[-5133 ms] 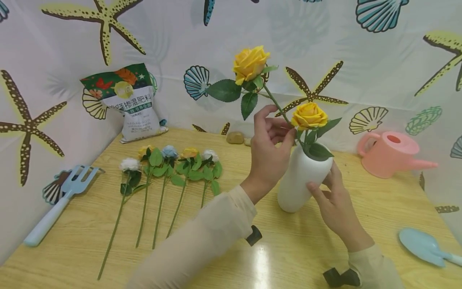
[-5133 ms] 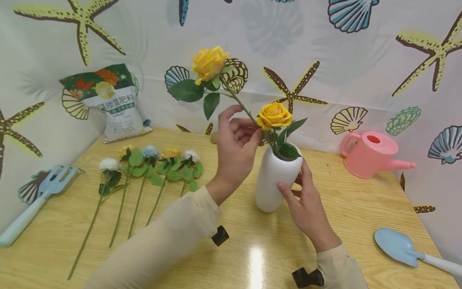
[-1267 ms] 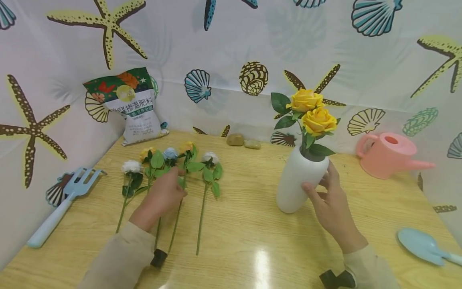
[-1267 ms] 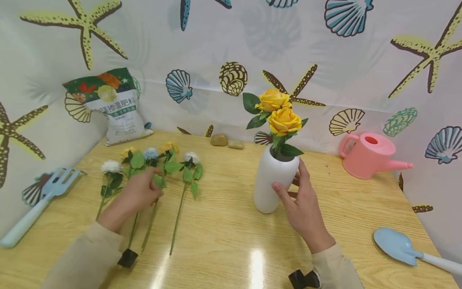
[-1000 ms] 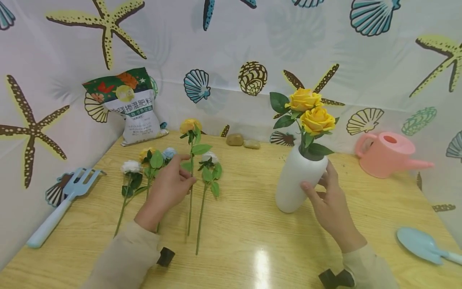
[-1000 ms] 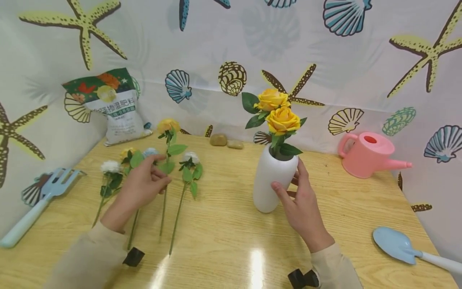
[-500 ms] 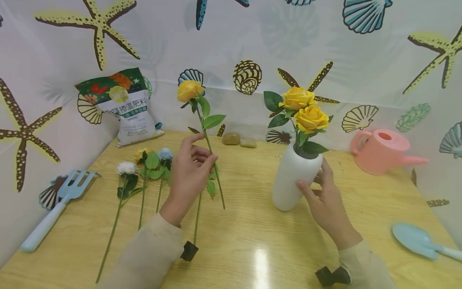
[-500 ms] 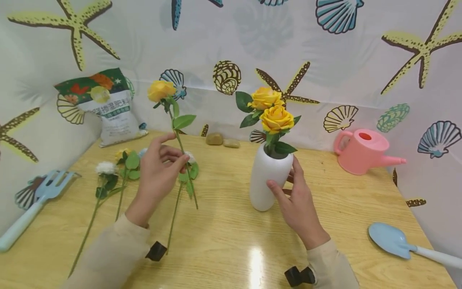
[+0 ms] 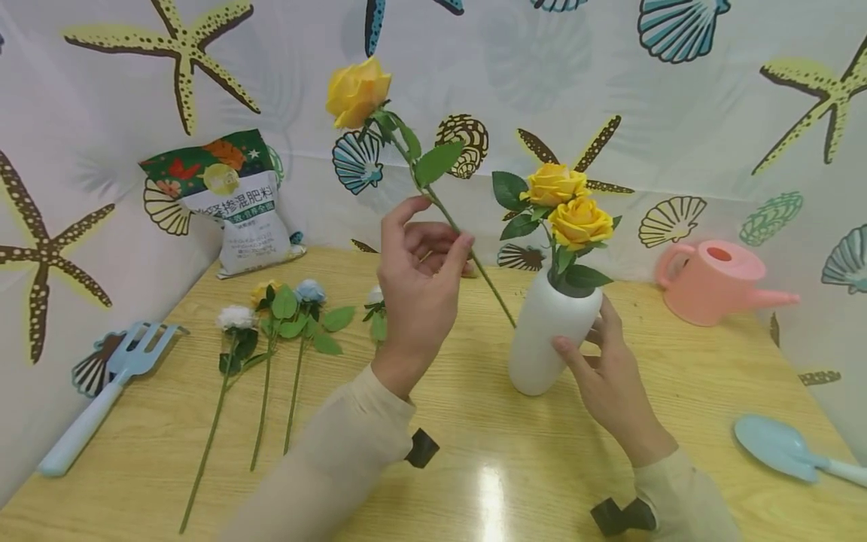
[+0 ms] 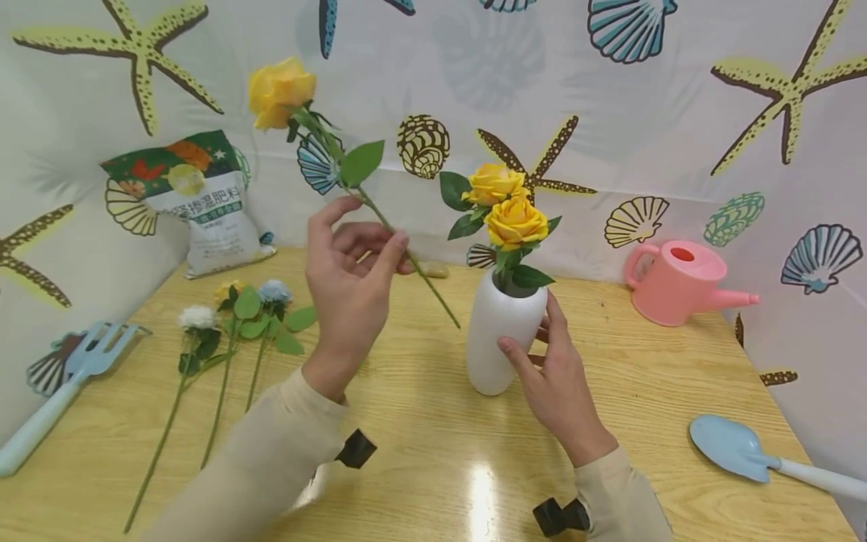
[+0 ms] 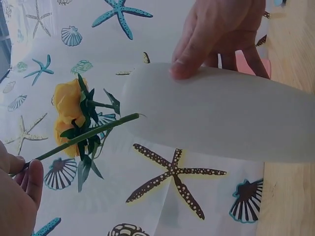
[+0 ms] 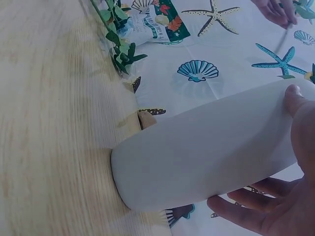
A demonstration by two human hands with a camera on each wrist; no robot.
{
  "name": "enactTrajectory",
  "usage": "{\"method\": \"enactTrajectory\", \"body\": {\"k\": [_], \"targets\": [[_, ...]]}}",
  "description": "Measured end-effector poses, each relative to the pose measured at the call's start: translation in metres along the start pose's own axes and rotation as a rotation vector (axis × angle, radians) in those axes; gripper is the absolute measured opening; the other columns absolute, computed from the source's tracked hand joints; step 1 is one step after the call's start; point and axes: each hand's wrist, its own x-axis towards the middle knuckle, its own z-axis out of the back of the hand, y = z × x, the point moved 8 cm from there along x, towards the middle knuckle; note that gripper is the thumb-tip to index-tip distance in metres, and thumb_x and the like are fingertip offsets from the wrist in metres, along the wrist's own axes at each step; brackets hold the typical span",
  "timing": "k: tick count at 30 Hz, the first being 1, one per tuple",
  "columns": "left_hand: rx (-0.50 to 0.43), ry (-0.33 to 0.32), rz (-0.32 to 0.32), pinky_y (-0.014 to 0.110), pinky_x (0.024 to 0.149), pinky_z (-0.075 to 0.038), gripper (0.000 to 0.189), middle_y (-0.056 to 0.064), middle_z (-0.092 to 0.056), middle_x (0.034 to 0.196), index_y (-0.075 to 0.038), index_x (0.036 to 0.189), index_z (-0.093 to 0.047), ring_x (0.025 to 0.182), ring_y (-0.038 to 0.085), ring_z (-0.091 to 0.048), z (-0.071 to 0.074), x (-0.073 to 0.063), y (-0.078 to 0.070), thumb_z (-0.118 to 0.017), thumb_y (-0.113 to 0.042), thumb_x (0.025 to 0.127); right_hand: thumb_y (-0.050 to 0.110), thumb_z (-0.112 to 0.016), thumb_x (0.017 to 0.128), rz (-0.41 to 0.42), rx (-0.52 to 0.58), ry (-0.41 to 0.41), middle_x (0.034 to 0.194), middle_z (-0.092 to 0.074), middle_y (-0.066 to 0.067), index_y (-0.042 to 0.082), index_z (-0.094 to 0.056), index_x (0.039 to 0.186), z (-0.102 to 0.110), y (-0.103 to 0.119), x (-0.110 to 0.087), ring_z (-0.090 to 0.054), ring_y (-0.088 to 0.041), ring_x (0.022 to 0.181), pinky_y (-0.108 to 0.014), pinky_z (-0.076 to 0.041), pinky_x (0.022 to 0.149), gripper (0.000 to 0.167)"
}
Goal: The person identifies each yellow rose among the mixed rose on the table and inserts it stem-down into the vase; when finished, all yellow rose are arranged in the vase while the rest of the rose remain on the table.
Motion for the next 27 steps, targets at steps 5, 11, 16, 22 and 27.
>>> {"method": "enactTrajectory", "body": {"k": [5,11,16,22,27], "targets": [[-0.045,-0.018,-0.064,0.029,0.070,-0.060,0.048,0.026,-0.062,0.096,0.006,0.131,-0.040,0.077,0.032,-0.064,-0.020,0.008,-0.007,-0.068,0.005,0.092,0.026,-0.058,0.104,-0.003,0.001,-0.006,0.148,-0.047,-0.029,0.019,-0.003,0.163,0.000,-0.001,0.000,-0.055,-0.046,0.128,-0.060,-0.055,0.091,0.081],[-0.056,-0.027,-0.116,0.033,0.072,-0.061,0.048,0.026,-0.061,0.098,0.006,0.131,-0.039,0.080,0.033,-0.064,-0.035,0.018,-0.015,-0.067,0.003,0.093,0.026,-0.058,0.104,-0.010,0.008,-0.011,0.147,-0.047,-0.029,0.020,-0.004,0.163,0.000,-0.001,0.001,-0.054,-0.046,0.128,-0.060,-0.055,0.092,0.080],[-0.030,-0.012,-0.140,0.033,0.074,-0.061,0.047,0.026,-0.062,0.099,0.006,0.131,-0.039,0.084,0.033,-0.065,-0.045,0.020,-0.015,-0.067,0.002,0.094,0.028,-0.058,0.104,-0.022,0.011,-0.006,0.149,-0.046,-0.028,0.022,-0.004,0.163,-0.001,-0.001,0.001,-0.053,-0.046,0.130,-0.061,-0.054,0.093,0.080],[0.040,0.045,-0.131,0.027,0.076,-0.058,0.045,0.024,-0.062,0.098,0.007,0.129,-0.040,0.086,0.032,-0.066,-0.054,0.011,-0.002,-0.067,0.002,0.094,0.027,-0.059,0.103,-0.020,0.010,-0.008,0.149,-0.047,-0.028,0.020,-0.005,0.163,0.000,-0.002,0.000,-0.054,-0.046,0.130,-0.060,-0.055,0.092,0.080],[0.092,0.101,-0.101,0.025,0.076,-0.058,0.048,0.022,-0.064,0.095,0.004,0.131,-0.038,0.085,0.030,-0.067,-0.061,0.002,0.010,-0.068,0.001,0.093,0.027,-0.059,0.103,-0.018,0.010,-0.012,0.148,-0.047,-0.028,0.020,-0.005,0.163,0.000,-0.003,0.000,-0.054,-0.046,0.129,-0.060,-0.055,0.091,0.080]]}}
